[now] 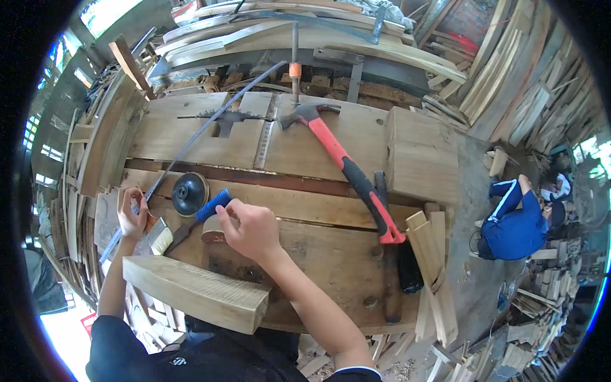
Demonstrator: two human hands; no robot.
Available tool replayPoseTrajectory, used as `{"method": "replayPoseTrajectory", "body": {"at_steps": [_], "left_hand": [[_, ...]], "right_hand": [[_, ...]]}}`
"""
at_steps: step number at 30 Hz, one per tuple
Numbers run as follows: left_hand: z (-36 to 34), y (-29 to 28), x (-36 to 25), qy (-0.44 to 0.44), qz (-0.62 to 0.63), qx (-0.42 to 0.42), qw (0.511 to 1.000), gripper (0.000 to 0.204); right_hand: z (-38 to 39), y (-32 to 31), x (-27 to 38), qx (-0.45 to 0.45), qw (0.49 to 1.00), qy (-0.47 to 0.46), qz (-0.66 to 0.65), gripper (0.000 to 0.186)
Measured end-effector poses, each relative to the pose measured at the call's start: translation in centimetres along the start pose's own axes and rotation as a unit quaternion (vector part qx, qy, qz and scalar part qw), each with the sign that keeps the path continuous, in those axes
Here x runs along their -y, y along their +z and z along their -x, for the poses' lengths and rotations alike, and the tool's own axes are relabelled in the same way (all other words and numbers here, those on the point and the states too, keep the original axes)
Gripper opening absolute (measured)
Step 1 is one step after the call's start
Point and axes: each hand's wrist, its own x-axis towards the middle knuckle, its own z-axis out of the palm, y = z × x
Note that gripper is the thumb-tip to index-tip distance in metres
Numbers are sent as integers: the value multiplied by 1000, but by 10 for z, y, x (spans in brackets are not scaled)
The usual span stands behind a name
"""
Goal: Measuring, cleaning, and refining wood pieces using various manual tools.
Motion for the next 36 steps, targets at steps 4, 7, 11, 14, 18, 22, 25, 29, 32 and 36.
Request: {"method": "replayPoseTrajectory", "body": {"at_steps": [4,7,11,14,18,22,25,29,32,36], "left_hand": [[-3,3,14,-5,-86,62,994,18],[-4,22,22,18,-112,91,989,21],[-19,-8,10,-134,12,82,987,13],[-25,-46,-34,-331,116,-121,929,20],[34,-67,-84,-385,100,-116,910,19],[-5,-72,-154,-412,87,7,907,22],[-14,-66,-183,-372,-30,82,924,18],[-25,-54,-190,-310,-59,83,945,17],[-22,-58,-191,-310,-75,71,945,16],[-25,-51,-193,-306,-75,61,947,16]], "right_hand": [[-8,-12,6,-9,999,26,-40,21],[-7,-18,-10,-15,993,76,-92,20],[-23,-36,-14,-46,966,155,-204,20],[-75,-83,-21,-187,909,190,-321,30],[-168,-143,-63,-320,869,236,-295,32],[-255,-199,-153,-329,899,198,-212,28],[-294,-196,-217,-307,892,331,18,30],[-324,-183,-247,-222,896,145,357,58],[-360,-164,-233,-28,895,-10,445,58],[-389,-175,-240,225,788,23,572,58]]}}
